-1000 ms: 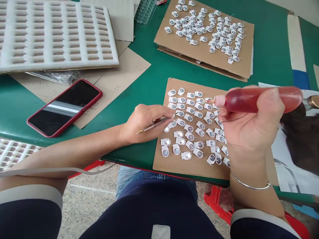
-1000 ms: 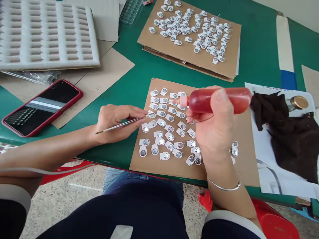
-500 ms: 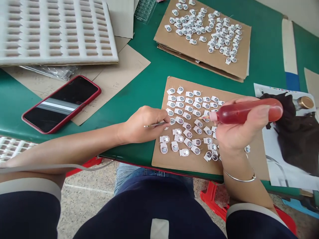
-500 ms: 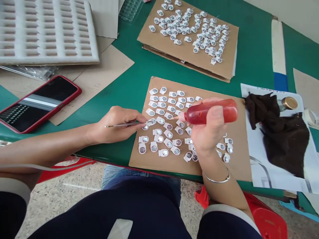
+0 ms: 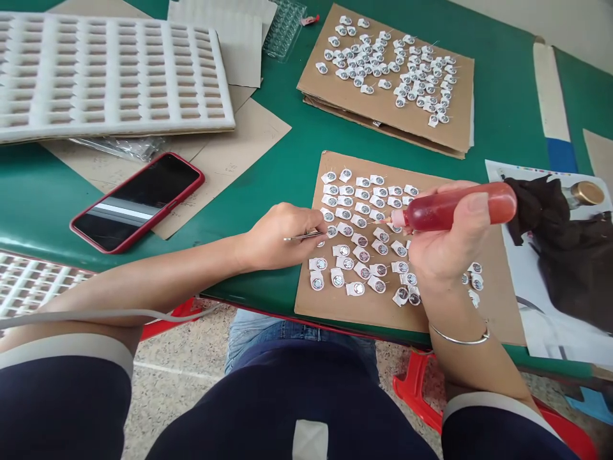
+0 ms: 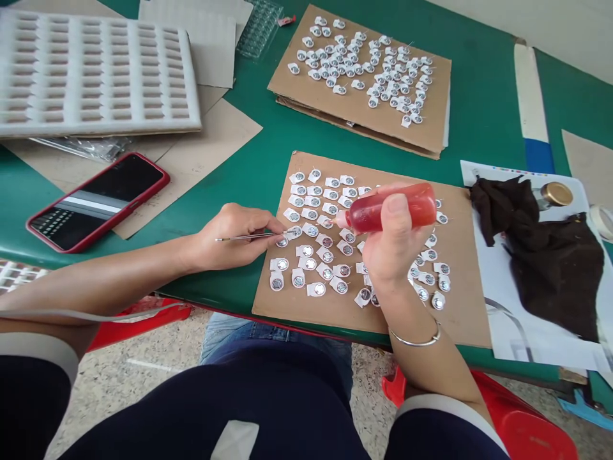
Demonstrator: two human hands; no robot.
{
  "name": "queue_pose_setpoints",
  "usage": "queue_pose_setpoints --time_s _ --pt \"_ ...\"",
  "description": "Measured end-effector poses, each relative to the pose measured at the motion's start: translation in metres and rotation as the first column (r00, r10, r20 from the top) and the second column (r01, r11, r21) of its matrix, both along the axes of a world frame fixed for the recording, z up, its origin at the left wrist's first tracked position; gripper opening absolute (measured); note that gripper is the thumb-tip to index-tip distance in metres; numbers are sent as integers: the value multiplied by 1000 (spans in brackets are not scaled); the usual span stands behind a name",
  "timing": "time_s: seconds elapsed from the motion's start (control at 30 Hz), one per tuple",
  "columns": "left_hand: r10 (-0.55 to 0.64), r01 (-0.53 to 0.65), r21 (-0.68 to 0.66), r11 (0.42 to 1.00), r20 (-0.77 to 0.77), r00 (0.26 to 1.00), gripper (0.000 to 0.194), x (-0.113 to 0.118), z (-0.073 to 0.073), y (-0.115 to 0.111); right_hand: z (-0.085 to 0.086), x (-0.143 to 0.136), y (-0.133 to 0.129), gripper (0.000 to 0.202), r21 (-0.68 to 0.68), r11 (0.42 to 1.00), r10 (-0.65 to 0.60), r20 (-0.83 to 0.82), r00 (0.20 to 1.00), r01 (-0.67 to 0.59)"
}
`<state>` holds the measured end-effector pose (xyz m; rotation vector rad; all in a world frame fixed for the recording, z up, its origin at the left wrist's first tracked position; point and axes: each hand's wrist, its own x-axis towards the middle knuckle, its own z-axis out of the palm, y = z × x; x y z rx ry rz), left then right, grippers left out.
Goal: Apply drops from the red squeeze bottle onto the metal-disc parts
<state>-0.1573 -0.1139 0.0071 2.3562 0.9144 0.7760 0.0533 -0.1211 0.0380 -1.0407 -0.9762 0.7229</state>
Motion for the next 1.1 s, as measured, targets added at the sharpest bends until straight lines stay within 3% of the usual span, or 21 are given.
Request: queue_pose_setpoints --time_s 0.27,0.53,0.83,1.1 --pt "-13 12 -41 999 -22 1000 8 0 1 0 -6 6 2 31 63 998 28 28 999 -30" --pt "-19 18 -58 998 -17 1000 8 0 2 1 -10 12 3 33 39 999 20 20 1000 -21" --pt "-32 39 -153 988 52 998 9 -1 4 11 -18 23 13 32 82 997 4 82 997 -11" --pt "-111 115 -88 989 45 993 8 4 8 19 -15 25 18 32 89 996 -32 77 996 26"
